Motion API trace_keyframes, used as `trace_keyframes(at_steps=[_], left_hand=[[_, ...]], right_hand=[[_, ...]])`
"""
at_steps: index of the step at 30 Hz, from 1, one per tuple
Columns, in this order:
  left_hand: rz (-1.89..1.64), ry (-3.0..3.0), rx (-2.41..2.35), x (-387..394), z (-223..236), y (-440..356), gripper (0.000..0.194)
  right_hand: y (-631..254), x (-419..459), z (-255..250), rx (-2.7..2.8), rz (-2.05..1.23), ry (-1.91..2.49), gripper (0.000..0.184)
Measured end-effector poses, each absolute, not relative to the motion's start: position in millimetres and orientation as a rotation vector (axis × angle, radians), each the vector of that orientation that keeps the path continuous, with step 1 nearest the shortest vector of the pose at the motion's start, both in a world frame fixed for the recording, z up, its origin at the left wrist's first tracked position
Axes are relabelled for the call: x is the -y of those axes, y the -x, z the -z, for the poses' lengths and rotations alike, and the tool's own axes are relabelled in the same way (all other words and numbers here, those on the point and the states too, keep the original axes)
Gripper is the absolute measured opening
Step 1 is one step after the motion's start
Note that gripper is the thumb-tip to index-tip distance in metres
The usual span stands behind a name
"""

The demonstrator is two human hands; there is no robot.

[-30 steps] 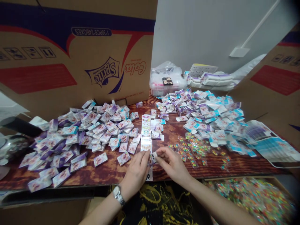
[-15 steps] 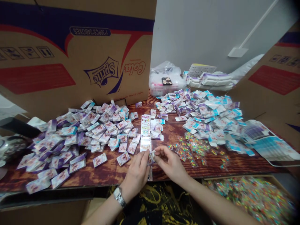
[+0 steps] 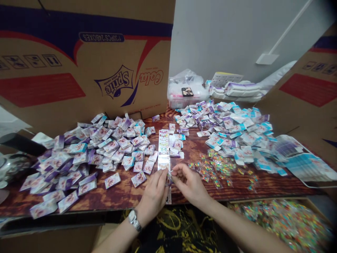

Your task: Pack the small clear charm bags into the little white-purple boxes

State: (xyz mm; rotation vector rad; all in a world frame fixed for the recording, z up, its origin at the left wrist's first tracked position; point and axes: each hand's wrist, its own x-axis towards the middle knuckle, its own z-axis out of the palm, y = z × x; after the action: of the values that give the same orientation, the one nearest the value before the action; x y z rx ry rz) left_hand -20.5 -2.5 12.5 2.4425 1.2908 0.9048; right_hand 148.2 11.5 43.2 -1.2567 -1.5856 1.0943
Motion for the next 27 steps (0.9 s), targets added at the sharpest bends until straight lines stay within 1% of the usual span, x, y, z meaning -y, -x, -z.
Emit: trace_keyframes(at_steps=[2,7,11,13,16,21,24,27], left_hand=[[-0.899,-2.45,-1.288,2,-13,20,0.058],[-0.905,-2.433,-1.28,1,-14,20,0.058],[-0.927,-2.402,-1.274,0,-13,20,0.059],[-0.933,-2.407,-1.266,0,-12,20,0.06],[-0.948,-2.417,-1.262,1,-12,21,0.061],[-0.94,-2.328,-1.275,0,-19,21,0.061],[-0.917,-2.269,-1.231,-1,-25,20,0.06],[-0.925,-2.23,-1.189,-1,-28,18,0.055]], right_hand=[[-149,-10,-44,1.595,-1.063,1.264,0.013],[-149,-17,-36,1.315,-1.245,1.222,0.02],[-145,-16,-33,1.292,-1.259,1.211,0.02],[-145,-11,-36,1.403,-1.186,1.238,0.016],[-147,-4,-44,1.667,-0.986,1.259,0.01],[-159,-3,-58,2.09,-0.605,1.123,0.022],[-165,-8,-63,2.179,-0.559,1.081,0.024],[-165,-13,-64,2.153,-0.545,1.072,0.017]])
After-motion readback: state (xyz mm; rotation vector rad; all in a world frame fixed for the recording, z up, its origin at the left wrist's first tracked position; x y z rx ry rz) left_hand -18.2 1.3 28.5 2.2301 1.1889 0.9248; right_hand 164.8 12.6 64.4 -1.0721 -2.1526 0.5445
